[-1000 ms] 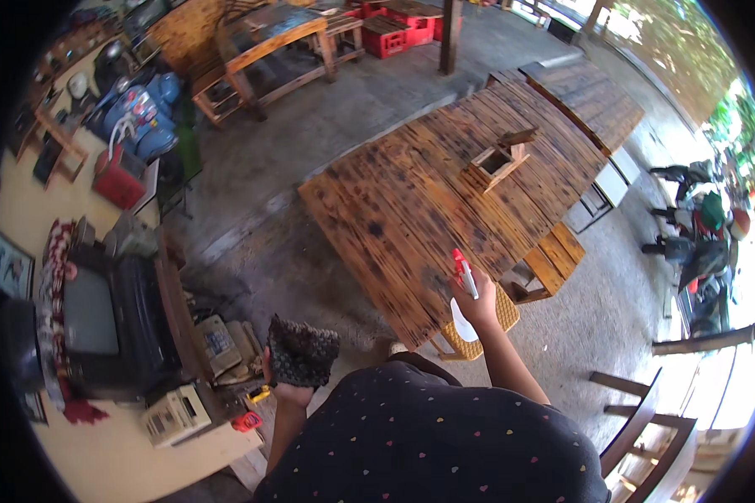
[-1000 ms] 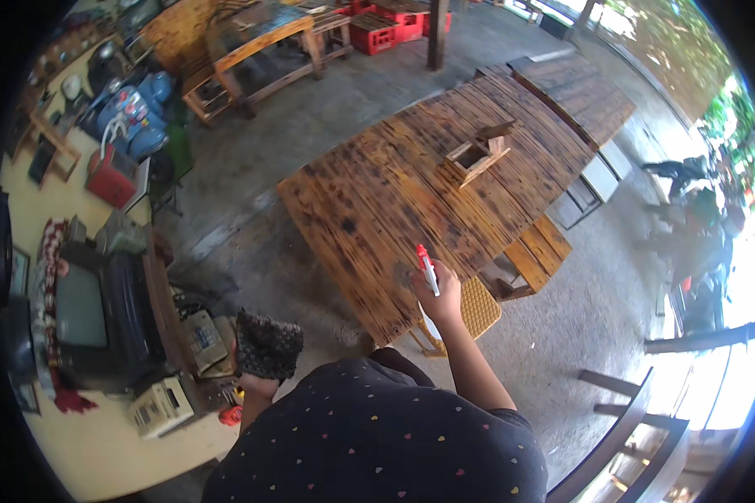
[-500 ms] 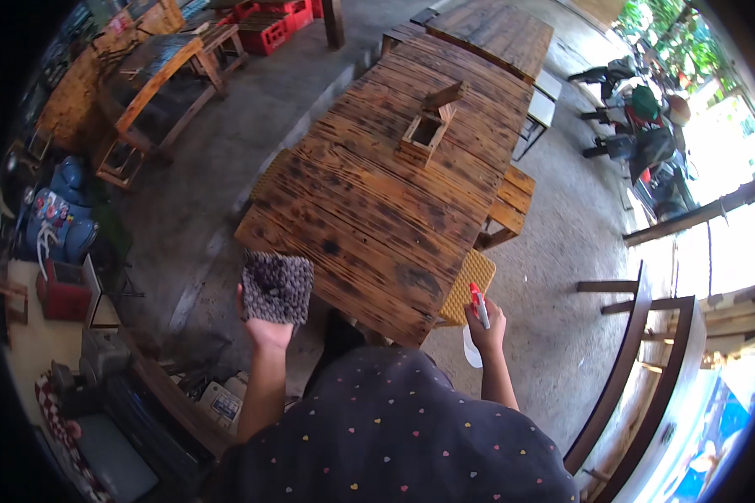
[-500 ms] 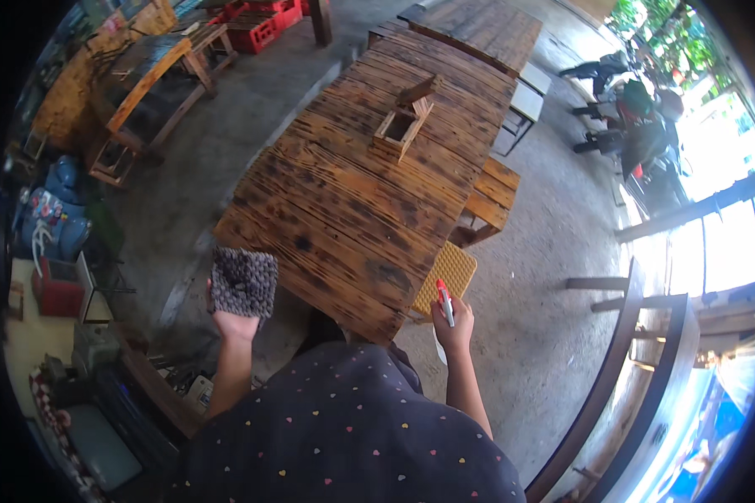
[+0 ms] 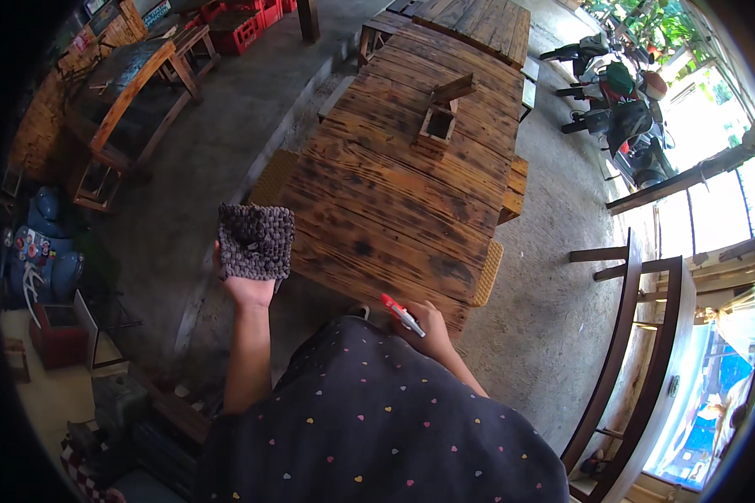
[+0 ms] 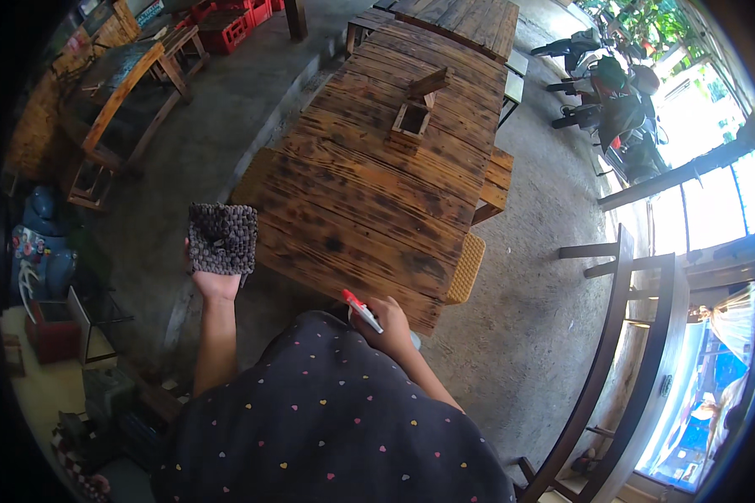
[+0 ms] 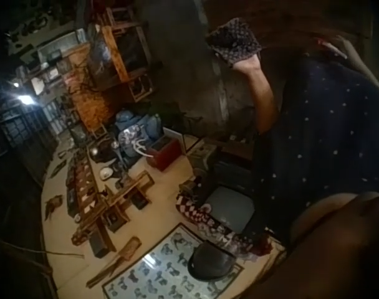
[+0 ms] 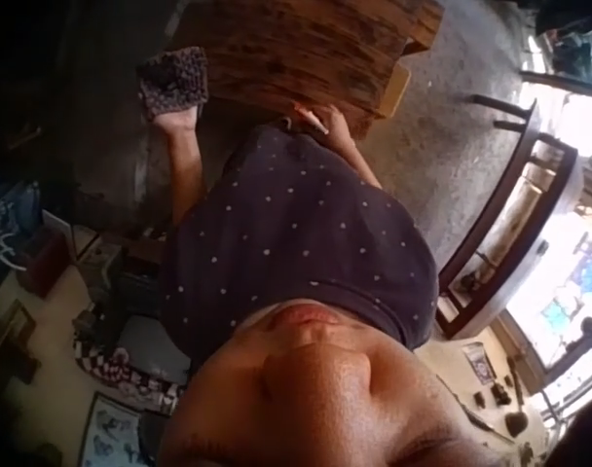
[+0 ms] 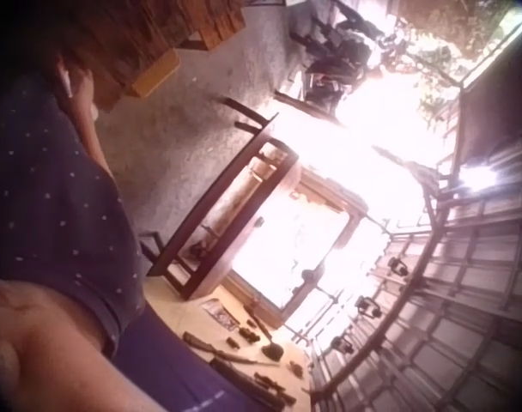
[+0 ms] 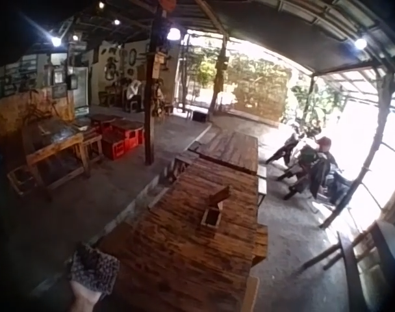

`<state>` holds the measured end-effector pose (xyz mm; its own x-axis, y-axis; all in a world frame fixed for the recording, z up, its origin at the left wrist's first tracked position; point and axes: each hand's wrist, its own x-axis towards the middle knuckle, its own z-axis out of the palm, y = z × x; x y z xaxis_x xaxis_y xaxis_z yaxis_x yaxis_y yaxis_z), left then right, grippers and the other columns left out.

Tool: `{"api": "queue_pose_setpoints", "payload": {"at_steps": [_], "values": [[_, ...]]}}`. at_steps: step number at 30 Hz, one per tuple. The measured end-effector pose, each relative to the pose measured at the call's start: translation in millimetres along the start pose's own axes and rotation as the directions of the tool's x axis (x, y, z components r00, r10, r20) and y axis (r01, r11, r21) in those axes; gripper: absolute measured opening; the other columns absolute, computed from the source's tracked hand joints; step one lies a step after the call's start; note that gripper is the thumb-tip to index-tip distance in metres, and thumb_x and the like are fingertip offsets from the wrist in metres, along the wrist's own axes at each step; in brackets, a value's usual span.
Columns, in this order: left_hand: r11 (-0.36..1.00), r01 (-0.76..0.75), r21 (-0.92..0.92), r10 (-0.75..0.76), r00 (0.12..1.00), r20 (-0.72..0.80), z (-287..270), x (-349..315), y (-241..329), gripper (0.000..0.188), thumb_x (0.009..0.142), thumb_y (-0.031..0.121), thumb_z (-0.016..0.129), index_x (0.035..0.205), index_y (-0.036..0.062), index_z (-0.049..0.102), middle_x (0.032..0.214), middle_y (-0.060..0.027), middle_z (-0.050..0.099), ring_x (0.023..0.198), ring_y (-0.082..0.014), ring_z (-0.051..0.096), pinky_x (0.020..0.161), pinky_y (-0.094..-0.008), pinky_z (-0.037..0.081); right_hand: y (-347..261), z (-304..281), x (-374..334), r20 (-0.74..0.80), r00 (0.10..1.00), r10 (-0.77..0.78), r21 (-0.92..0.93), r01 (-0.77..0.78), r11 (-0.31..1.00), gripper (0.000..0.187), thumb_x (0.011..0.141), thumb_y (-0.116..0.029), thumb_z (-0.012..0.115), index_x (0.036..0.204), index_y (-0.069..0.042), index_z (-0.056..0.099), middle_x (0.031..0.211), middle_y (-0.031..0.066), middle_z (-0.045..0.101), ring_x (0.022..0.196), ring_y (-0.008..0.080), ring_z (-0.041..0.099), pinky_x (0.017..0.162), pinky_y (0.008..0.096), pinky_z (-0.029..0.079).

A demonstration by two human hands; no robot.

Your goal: Cleaning wooden tables and stools using a spray bottle and a cloth.

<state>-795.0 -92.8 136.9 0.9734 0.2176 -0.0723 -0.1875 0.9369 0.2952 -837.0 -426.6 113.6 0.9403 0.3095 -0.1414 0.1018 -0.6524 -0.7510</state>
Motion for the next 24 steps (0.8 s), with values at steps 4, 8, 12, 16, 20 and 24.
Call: {"api": "queue_pose_setpoints", "payload": {"at_steps": [4, 8, 12, 16, 20, 24], "values": [[1.000, 0.004, 0.010, -0.003, 0.999, -0.032, -11, -1, 17, 0.054, 0.092, 0.045, 0.048, 0.133, 0.0116, 0.055, 0.138, -0.0124, 0.053, 0.130, -0.0340, 0.046, 0.111, -0.0518, 0.031, -14, 30, 11, -0.033, 0.998, -0.047, 0.140, 0.052, 0.989, 0.020, 0.077, -0.025, 0.068, 0.079, -0.005, 0.065, 0.075, 0.0177, 0.064, 0.077, 0.0380, 0.058, 0.069, 0.0457, 0.047], [1.000, 0.016, -0.003, -0.016, 1.000, -0.027, -29, 4, 33, 0.053, 0.092, 0.044, 0.047, 0.133, 0.0114, 0.054, 0.140, -0.0123, 0.051, 0.132, -0.0351, 0.044, 0.112, -0.0525, 0.030, -17, 41, -2, -0.124, 0.991, 0.039, 0.088, -0.028, 0.996, 0.019, 0.075, -0.024, 0.069, 0.080, -0.006, 0.064, 0.074, 0.0173, 0.063, 0.076, 0.0385, 0.058, 0.068, 0.0463, 0.047], [0.999, 0.045, -0.003, -0.045, 0.998, -0.035, -37, 15, 41, 0.054, 0.092, 0.045, 0.044, 0.134, 0.0113, 0.054, 0.141, -0.0123, 0.050, 0.133, -0.0357, 0.042, 0.113, -0.0527, 0.029, 32, 39, -36, -0.230, 0.938, 0.258, 0.034, -0.257, 0.966, 0.022, 0.075, -0.024, 0.068, 0.071, -0.004, 0.060, 0.071, 0.0192, 0.062, 0.072, 0.0402, 0.057, 0.066, 0.0480, 0.046], [0.998, 0.031, 0.045, -0.022, 0.981, -0.191, -36, 30, 43, 0.056, 0.093, 0.046, 0.041, 0.135, 0.0113, 0.053, 0.142, -0.0120, 0.049, 0.133, -0.0362, 0.042, 0.113, -0.0532, 0.028, 50, 14, -86, -0.386, 0.821, 0.421, 0.084, -0.423, 0.902, 0.020, 0.074, -0.020, 0.066, 0.068, -0.002, 0.059, 0.066, 0.0211, 0.060, 0.063, 0.0396, 0.060, 0.060, 0.0445, 0.047], [0.995, 0.094, -0.022, -0.091, 0.991, 0.097, -41, 37, 39, 0.057, 0.093, 0.047, 0.039, 0.135, 0.0106, 0.052, 0.141, -0.0124, 0.050, 0.133, -0.0368, 0.042, 0.112, -0.0538, 0.029, 63, 2, -116, -0.453, 0.707, 0.543, -0.004, -0.611, 0.792, 0.020, 0.074, -0.021, 0.066, 0.068, -0.003, 0.059, 0.067, 0.0201, 0.061, 0.065, 0.0393, 0.060, 0.062, 0.0439, 0.047], [0.997, 0.064, 0.041, -0.062, 0.997, -0.055, -28, 42, 28, 0.057, 0.093, 0.046, 0.038, 0.134, 0.0099, 0.053, 0.140, -0.0127, 0.051, 0.132, -0.0370, 0.043, 0.112, -0.0539, 0.030, 52, 3, -101, -0.472, 0.791, 0.389, -0.040, -0.460, 0.887, 0.020, 0.074, -0.023, 0.067, 0.070, -0.005, 0.060, 0.069, 0.0175, 0.062, 0.069, 0.0386, 0.058, 0.067, 0.0447, 0.047]]}}
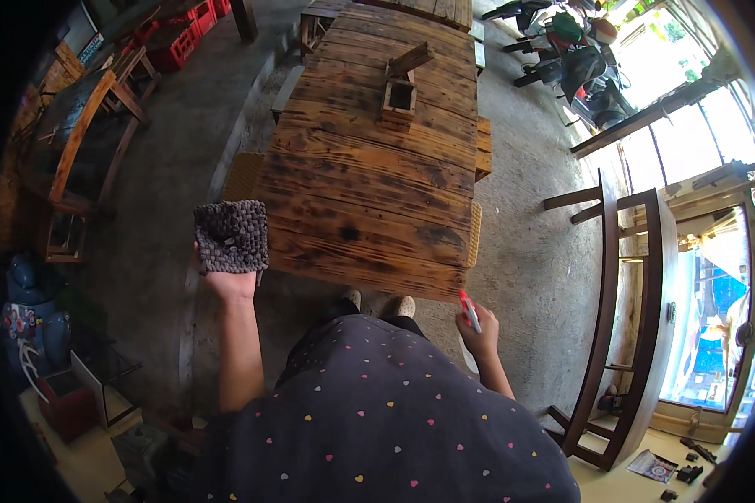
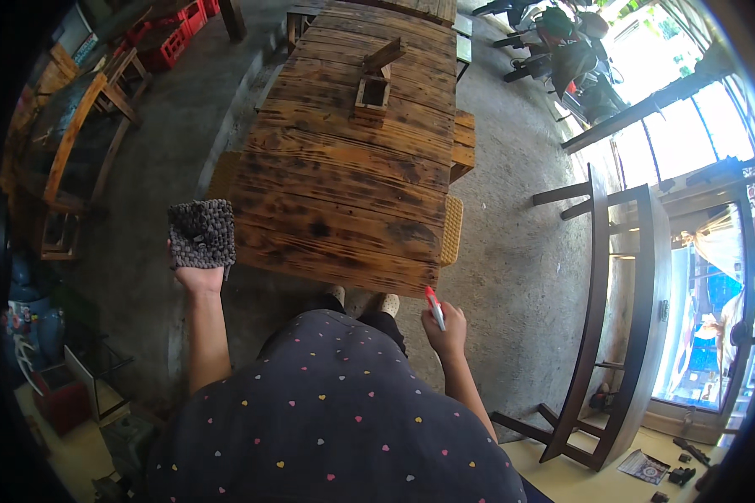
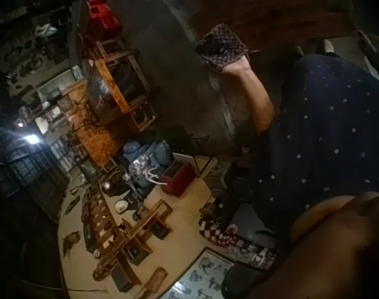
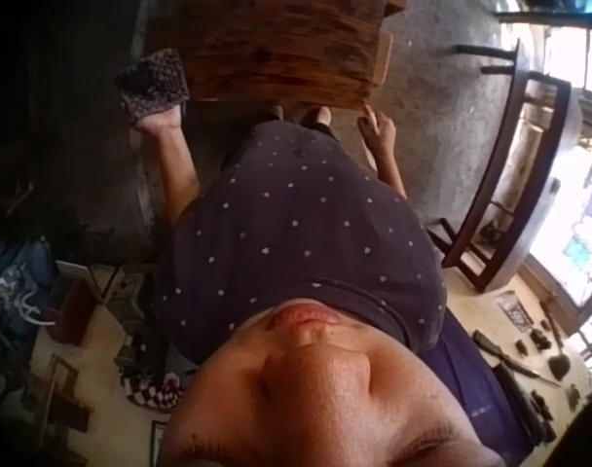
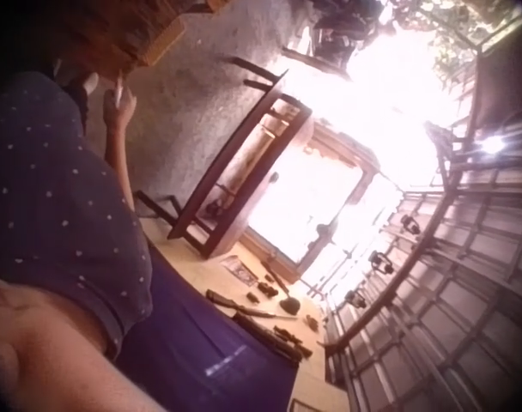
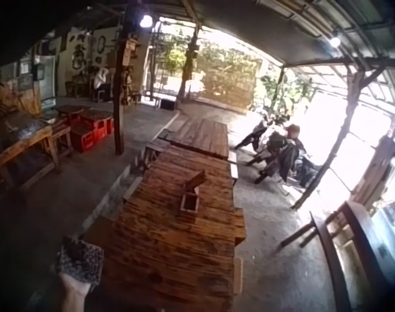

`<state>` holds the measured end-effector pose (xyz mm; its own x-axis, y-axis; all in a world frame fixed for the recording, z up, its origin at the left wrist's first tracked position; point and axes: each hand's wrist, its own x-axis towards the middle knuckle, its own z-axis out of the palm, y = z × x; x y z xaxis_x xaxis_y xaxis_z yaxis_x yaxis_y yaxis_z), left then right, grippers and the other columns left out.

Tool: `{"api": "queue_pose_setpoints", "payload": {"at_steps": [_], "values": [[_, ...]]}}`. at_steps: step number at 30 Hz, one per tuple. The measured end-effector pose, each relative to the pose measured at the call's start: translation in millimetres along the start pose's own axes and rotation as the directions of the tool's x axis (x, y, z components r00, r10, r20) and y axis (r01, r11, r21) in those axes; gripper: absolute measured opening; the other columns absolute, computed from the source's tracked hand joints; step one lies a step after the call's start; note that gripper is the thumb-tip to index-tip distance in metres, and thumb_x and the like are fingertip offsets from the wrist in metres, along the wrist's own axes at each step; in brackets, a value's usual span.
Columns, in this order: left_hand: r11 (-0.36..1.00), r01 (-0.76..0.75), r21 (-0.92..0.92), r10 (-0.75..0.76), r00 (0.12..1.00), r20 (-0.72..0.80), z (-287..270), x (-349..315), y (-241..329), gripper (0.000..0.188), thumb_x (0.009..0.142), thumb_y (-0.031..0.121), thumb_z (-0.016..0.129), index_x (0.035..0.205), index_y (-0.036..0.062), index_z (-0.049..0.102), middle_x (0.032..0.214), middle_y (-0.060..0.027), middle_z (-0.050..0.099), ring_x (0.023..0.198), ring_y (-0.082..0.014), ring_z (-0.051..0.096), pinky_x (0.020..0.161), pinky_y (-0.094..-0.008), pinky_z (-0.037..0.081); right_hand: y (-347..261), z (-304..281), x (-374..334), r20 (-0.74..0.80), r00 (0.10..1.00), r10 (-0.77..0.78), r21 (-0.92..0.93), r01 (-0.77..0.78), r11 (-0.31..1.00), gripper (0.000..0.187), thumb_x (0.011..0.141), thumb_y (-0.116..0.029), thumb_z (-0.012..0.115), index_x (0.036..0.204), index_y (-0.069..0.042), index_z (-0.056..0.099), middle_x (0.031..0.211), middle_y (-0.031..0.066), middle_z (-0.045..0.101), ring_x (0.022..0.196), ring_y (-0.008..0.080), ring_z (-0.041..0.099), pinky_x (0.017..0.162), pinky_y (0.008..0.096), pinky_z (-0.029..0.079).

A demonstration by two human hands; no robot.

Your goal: Cleaning wooden tables and stools using a spray bottle and a cloth.

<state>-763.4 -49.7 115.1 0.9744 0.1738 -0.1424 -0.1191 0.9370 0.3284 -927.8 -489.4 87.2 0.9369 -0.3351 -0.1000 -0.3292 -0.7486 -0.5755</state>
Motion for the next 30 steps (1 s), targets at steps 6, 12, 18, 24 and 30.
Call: {"api": "queue_pose_setpoints", "payload": {"at_steps": [6, 12, 18, 24, 30], "values": [[1.000, 0.003, 0.000, -0.003, 0.999, -0.041, 4, -11, 4, 0.056, 0.094, 0.046, 0.039, 0.133, 0.0097, 0.054, 0.139, -0.0125, 0.052, 0.131, -0.0359, 0.045, 0.111, -0.0530, 0.032, -77, 37, 41, 0.042, 0.982, -0.184, 0.191, 0.173, 0.966, 0.020, 0.075, -0.023, 0.069, 0.074, -0.005, 0.061, 0.070, 0.0155, 0.062, 0.069, 0.0381, 0.057, 0.067, 0.0448, 0.046], [0.999, -0.045, 0.011, 0.044, 0.997, 0.058, -19, -23, 26, 0.055, 0.092, 0.045, 0.042, 0.133, 0.0105, 0.054, 0.139, -0.0118, 0.052, 0.129, -0.0357, 0.046, 0.111, -0.0532, 0.033, -144, 67, 68, 0.102, 0.893, -0.437, 0.290, 0.394, 0.872, 0.018, 0.076, -0.021, 0.068, 0.074, -0.005, 0.061, 0.069, 0.0156, 0.061, 0.070, 0.0377, 0.057, 0.067, 0.0454, 0.046], [0.996, -0.083, 0.020, 0.082, 0.995, 0.049, -29, -29, 36, 0.056, 0.092, 0.047, 0.042, 0.133, 0.0119, 0.054, 0.138, -0.0122, 0.052, 0.129, -0.0367, 0.046, 0.110, -0.0551, 0.033, -157, 79, 75, 0.038, 0.888, -0.458, 0.319, 0.423, 0.848, 0.019, 0.076, -0.020, 0.067, 0.070, -0.004, 0.058, 0.068, 0.0162, 0.061, 0.071, 0.0386, 0.058, 0.066, 0.0462, 0.046], [0.997, -0.082, 0.013, 0.081, 0.996, 0.021, -23, -27, 31, 0.056, 0.092, 0.047, 0.041, 0.134, 0.0123, 0.053, 0.138, -0.0125, 0.052, 0.129, -0.0372, 0.046, 0.109, -0.0554, 0.034, -128, 64, 77, -0.133, 0.972, -0.192, 0.378, 0.229, 0.897, 0.027, 0.079, -0.024, 0.069, 0.070, -0.002, 0.057, 0.067, 0.0179, 0.060, 0.066, 0.0390, 0.059, 0.061, 0.0430, 0.046], [0.998, -0.055, 0.036, 0.054, 0.998, 0.029, -21, -16, 23, 0.056, 0.091, 0.047, 0.042, 0.133, 0.0117, 0.053, 0.137, -0.0131, 0.053, 0.128, -0.0371, 0.047, 0.109, -0.0555, 0.034, -60, 35, 68, -0.182, 0.961, 0.207, 0.421, -0.114, 0.900, 0.021, 0.085, -0.023, 0.070, 0.084, -0.003, 0.066, 0.064, 0.0071, 0.060, 0.060, 0.0127, 0.055, 0.060, 0.0302, 0.046]]}}
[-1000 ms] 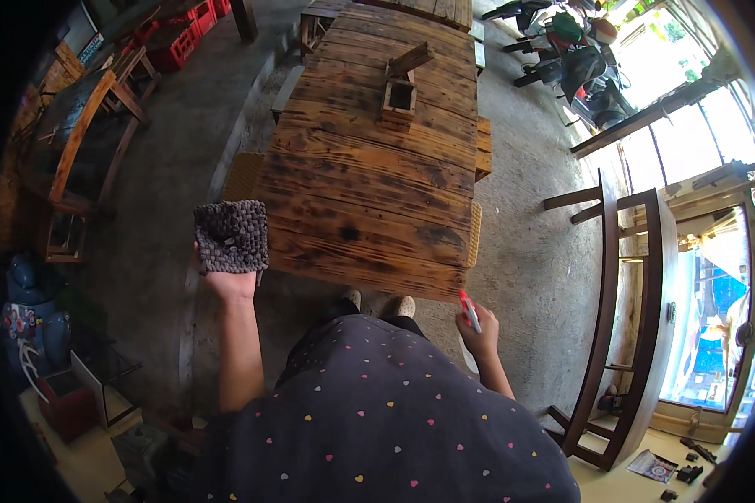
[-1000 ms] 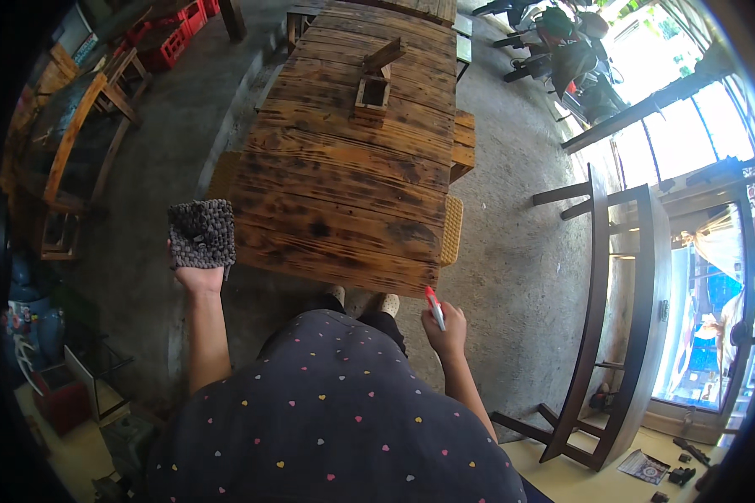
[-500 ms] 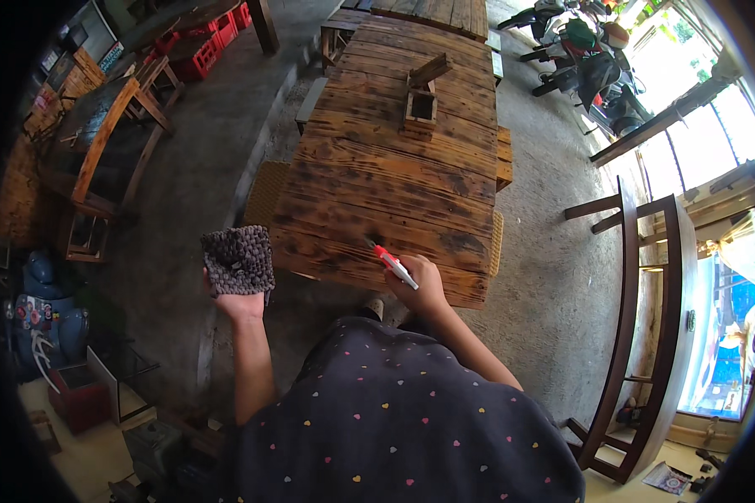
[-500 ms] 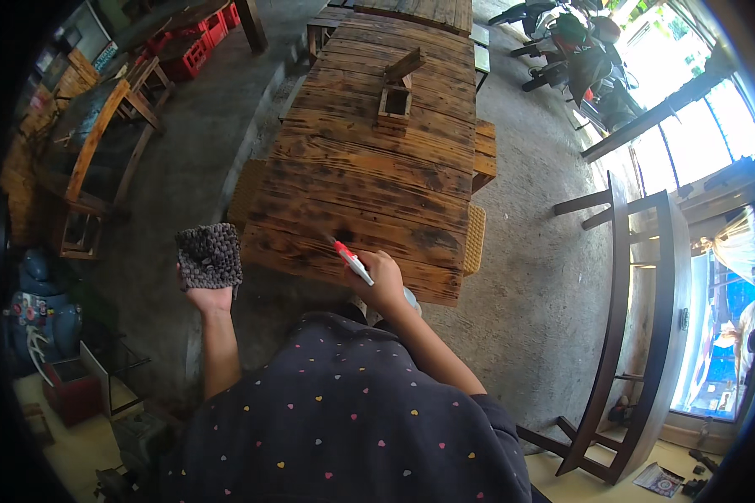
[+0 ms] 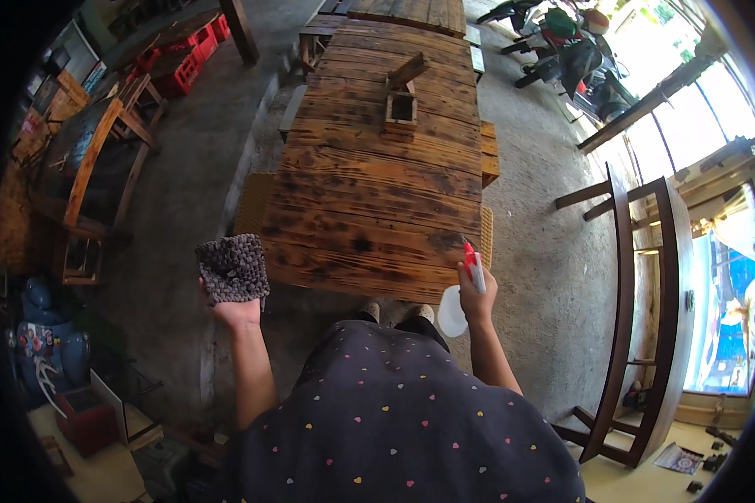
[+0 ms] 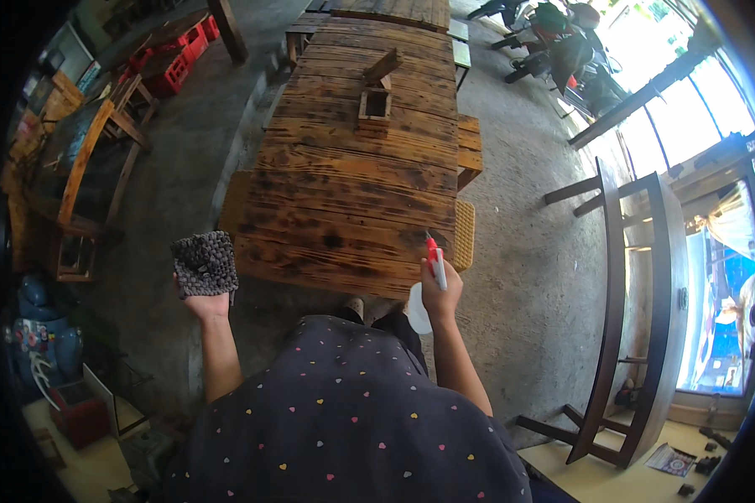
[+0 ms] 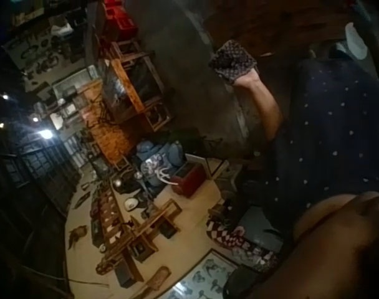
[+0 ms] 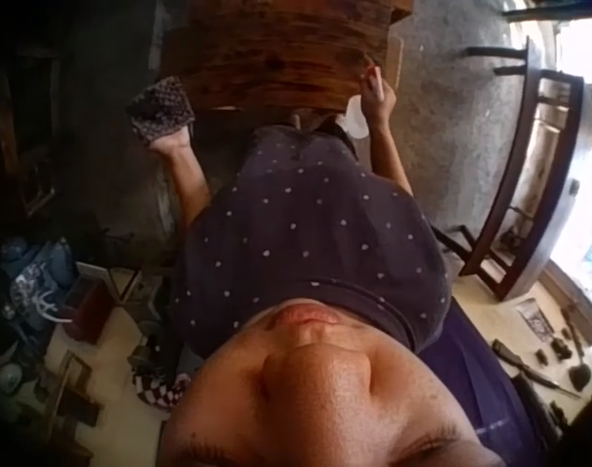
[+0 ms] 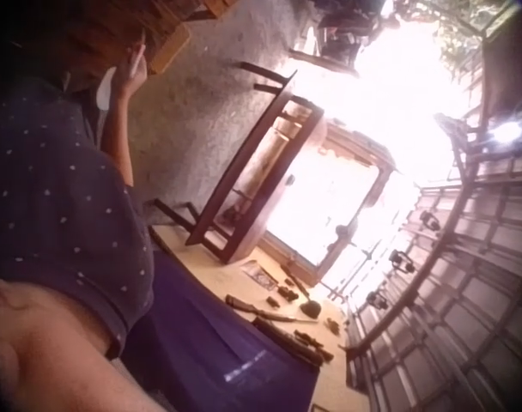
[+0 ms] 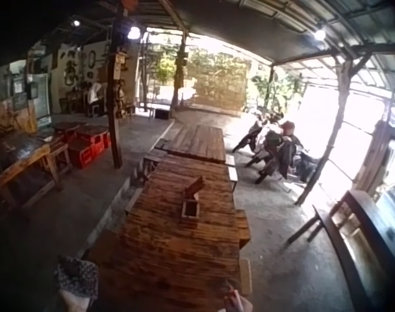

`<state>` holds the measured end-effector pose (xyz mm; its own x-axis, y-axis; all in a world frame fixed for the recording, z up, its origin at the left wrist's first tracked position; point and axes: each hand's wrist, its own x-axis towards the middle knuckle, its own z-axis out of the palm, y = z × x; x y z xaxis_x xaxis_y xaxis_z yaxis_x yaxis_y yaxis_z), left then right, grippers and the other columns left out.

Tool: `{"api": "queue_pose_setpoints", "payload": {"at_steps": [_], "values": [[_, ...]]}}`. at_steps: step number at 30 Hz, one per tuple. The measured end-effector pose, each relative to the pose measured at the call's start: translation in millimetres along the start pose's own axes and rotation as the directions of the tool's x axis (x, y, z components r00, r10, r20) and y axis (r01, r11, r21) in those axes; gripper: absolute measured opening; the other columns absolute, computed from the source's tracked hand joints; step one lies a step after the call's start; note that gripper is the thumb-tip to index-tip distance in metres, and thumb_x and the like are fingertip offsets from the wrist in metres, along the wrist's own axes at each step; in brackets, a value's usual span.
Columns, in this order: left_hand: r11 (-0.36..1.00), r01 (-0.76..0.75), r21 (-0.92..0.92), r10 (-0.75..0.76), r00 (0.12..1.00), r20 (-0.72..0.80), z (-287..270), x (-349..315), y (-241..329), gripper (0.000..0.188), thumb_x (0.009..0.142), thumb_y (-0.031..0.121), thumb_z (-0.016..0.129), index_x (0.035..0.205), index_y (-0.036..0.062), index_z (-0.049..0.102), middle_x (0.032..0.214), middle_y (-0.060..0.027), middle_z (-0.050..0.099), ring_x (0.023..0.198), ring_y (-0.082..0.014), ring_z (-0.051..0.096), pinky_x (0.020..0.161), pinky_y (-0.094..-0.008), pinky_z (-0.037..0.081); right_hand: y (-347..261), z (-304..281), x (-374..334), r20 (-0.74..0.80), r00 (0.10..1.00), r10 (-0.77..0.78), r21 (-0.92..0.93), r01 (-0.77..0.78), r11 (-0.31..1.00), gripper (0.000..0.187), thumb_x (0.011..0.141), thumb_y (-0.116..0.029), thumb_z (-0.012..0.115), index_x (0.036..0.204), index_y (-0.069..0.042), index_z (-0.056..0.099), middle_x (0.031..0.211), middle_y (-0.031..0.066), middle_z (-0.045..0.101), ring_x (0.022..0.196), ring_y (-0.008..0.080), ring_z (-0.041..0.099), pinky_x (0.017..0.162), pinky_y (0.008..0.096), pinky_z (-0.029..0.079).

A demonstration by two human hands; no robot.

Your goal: Cleaning wooden tables and stools using a spray bottle and a cloth.

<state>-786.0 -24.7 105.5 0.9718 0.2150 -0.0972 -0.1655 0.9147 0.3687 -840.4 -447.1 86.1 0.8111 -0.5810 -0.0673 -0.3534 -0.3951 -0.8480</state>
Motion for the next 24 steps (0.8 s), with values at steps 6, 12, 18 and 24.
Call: {"api": "queue_pose_setpoints", "payload": {"at_steps": [6, 12, 18, 24], "values": [[0.999, 0.002, 0.055, 0.000, 0.999, -0.046, 5, 26, -17, 0.057, 0.092, 0.048, 0.042, 0.134, 0.0116, 0.053, 0.137, -0.0133, 0.053, 0.128, -0.0359, 0.048, 0.109, -0.0536, 0.035, 40, -46, -10, -0.089, 0.996, 0.027, -0.050, -0.031, 0.998, 0.020, 0.084, -0.023, 0.071, 0.088, -0.004, 0.066, 0.069, 0.0069, 0.062, 0.062, 0.0156, 0.056, 0.063, 0.0313, 0.047], [0.583, -0.305, 0.753, 0.323, 0.938, 0.129, -75, 77, -41, 0.057, 0.099, 0.045, 0.033, 0.124, -0.0017, 0.056, 0.126, -0.0089, 0.059, 0.117, -0.0254, 0.055, 0.102, -0.0372, 0.039, 75, -72, -21, -0.013, 0.996, 0.090, 0.058, -0.089, 0.994, 0.016, 0.084, -0.018, 0.071, 0.087, -0.005, 0.063, 0.071, 0.0032, 0.060, 0.065, 0.0111, 0.055, 0.063, 0.0289, 0.046], [-0.717, -0.411, 0.564, -0.220, 0.900, 0.377, -77, 35, -139, 0.044, 0.097, 0.036, 0.046, 0.137, 0.0185, 0.049, 0.147, -0.0110, 0.040, 0.136, -0.0364, 0.035, 0.111, -0.0483, 0.029, 90, -103, -24, 0.027, 0.972, 0.234, 0.130, -0.235, 0.963, 0.015, 0.084, -0.014, 0.071, 0.088, -0.003, 0.061, 0.075, 0.0004, 0.059, 0.068, 0.0096, 0.054, 0.064, 0.0265, 0.045], [-0.834, -0.361, 0.417, -0.229, 0.914, 0.334, -72, 15, -176, 0.055, 0.096, 0.040, 0.044, 0.147, 0.0222, 0.036, 0.158, -0.0092, 0.021, 0.143, -0.0411, 0.019, 0.113, -0.0546, 0.022, 101, -132, -15, 0.005, 0.981, 0.195, 0.045, -0.195, 0.980, 0.017, 0.086, -0.016, 0.071, 0.092, -0.002, 0.062, 0.076, 0.0012, 0.059, 0.068, 0.0088, 0.052, 0.063, 0.0256, 0.043]]}}
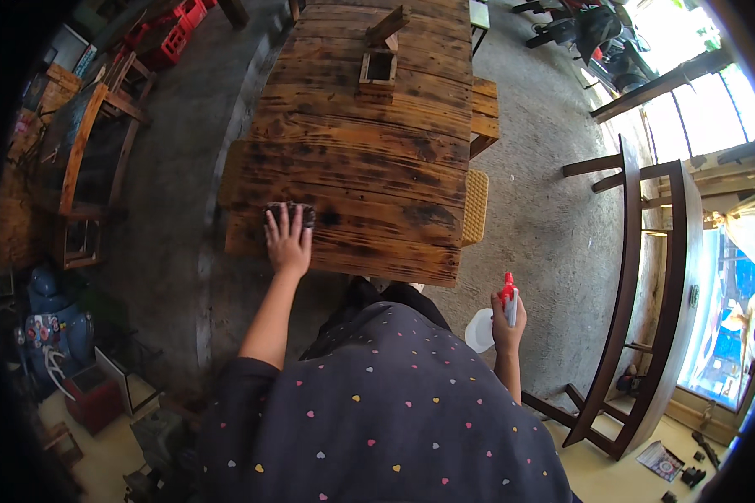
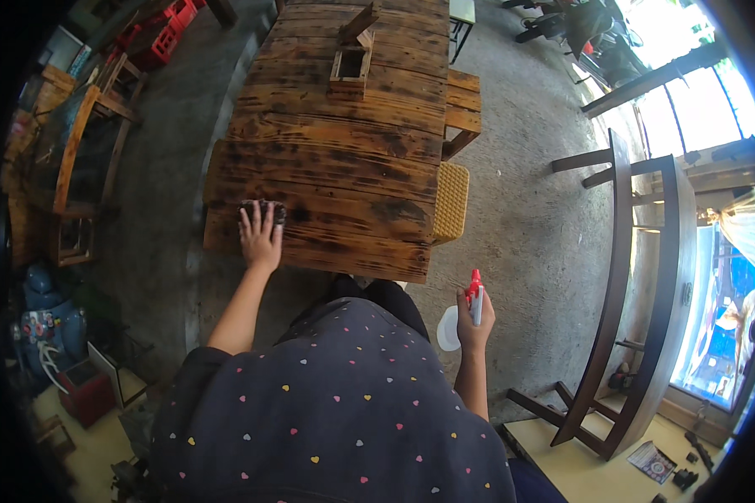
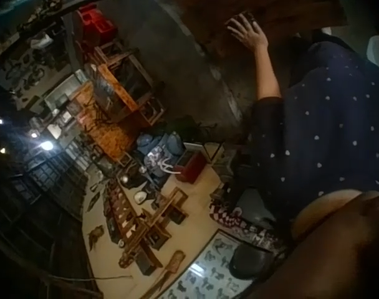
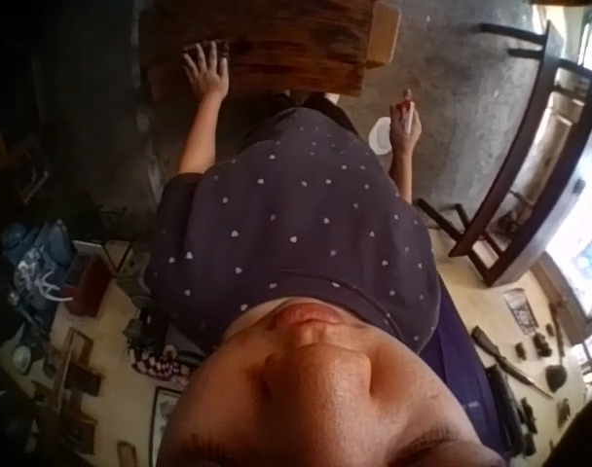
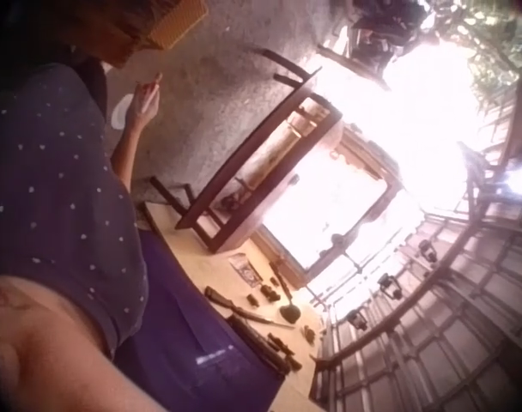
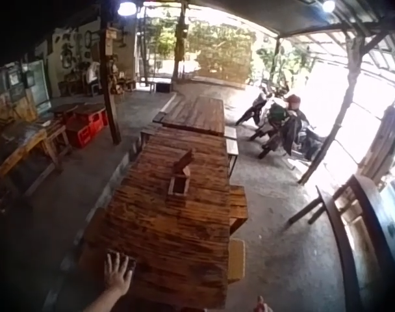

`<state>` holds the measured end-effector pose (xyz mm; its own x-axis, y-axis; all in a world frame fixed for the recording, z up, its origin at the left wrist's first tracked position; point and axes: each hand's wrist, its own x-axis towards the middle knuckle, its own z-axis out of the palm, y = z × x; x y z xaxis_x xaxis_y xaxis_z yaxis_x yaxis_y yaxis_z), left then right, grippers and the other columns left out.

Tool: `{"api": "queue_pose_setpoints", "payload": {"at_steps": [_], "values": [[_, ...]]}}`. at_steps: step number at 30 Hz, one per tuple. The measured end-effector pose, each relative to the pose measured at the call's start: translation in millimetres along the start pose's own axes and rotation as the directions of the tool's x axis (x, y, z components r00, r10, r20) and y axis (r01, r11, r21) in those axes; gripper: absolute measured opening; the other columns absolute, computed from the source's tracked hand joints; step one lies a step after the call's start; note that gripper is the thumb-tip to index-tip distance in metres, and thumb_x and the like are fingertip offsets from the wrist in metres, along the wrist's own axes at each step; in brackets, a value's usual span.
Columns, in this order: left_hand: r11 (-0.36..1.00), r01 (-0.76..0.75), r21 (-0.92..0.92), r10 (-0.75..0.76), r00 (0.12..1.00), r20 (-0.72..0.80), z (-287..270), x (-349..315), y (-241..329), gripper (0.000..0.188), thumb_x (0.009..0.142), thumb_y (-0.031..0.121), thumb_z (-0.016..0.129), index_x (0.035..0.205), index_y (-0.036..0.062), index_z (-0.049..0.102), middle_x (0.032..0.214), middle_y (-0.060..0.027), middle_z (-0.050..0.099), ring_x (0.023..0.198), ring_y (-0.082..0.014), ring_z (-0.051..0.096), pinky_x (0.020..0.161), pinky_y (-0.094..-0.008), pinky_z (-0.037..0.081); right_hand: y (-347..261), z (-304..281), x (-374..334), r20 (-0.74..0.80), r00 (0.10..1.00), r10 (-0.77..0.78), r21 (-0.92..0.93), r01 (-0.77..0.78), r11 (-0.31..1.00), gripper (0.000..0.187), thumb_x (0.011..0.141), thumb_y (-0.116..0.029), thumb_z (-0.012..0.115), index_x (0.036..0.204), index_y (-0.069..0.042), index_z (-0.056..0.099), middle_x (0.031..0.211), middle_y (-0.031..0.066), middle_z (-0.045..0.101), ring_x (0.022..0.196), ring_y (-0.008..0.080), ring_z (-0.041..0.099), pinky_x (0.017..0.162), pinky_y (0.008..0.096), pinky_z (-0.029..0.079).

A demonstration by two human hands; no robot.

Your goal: Cleaning wooden tables and stools using a spray bottle and a cloth.

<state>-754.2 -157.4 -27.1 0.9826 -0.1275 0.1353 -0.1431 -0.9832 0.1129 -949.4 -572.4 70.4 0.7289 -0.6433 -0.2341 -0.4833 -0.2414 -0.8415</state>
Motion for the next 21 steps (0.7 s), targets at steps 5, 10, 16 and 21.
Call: {"api": "queue_pose_setpoints", "payload": {"at_steps": [5, 10, 16, 21], "values": [[0.927, -0.335, -0.171, 0.375, 0.858, 0.352, -19, -7, 158, 0.058, 0.092, 0.043, 0.046, 0.147, 0.0261, 0.037, 0.158, -0.0076, 0.020, 0.144, -0.0421, 0.014, 0.114, -0.0562, 0.014, 2, -3, 8, 0.024, 1.000, 0.001, -0.020, 0.000, 1.000, 0.017, 0.087, -0.016, 0.070, 0.092, -0.003, 0.062, 0.075, 0.0008, 0.059, 0.068, 0.0088, 0.052, 0.063, 0.0252, 0.043], [0.654, -0.670, -0.352, 0.735, 0.674, 0.082, 25, -23, 194, 0.056, 0.091, 0.049, 0.047, 0.145, 0.0334, 0.039, 0.157, -0.0046, 0.024, 0.145, -0.0379, 0.015, 0.116, -0.0519, 0.016, 3, 5, 19, 0.106, 0.994, -0.020, -0.045, 0.025, 0.999, 0.016, 0.088, -0.017, 0.069, 0.092, -0.003, 0.062, 0.072, -0.0003, 0.057, 0.065, 0.0085, 0.051, 0.061, 0.0253, 0.042], [0.961, -0.246, -0.123, 0.262, 0.956, 0.135, -14, -10, 44, 0.057, 0.092, 0.046, 0.049, 0.146, 0.0316, 0.038, 0.157, -0.0055, 0.025, 0.144, -0.0389, 0.018, 0.114, -0.0525, 0.022, 2, 4, 14, -0.044, 0.997, -0.068, 0.040, 0.069, 0.997, 0.010, 0.090, -0.012, 0.064, 0.093, -0.004, 0.062, 0.070, -0.0010, 0.057, 0.055, 0.0064, 0.051, 0.051, 0.0232, 0.041], [0.966, 0.254, 0.046, -0.253, 0.967, -0.029, -14, -11, -84, 0.056, 0.097, 0.046, 0.040, 0.150, 0.0305, 0.029, 0.159, -0.0062, 0.019, 0.144, -0.0402, 0.016, 0.114, -0.0556, 0.020, -23, 2, 14, -0.101, 0.979, -0.175, 0.097, 0.185, 0.978, 0.009, 0.091, -0.008, 0.060, 0.097, -0.002, 0.062, 0.082, 0.0027, 0.064, 0.061, 0.0069, 0.054, 0.054, 0.0228, 0.043]]}}
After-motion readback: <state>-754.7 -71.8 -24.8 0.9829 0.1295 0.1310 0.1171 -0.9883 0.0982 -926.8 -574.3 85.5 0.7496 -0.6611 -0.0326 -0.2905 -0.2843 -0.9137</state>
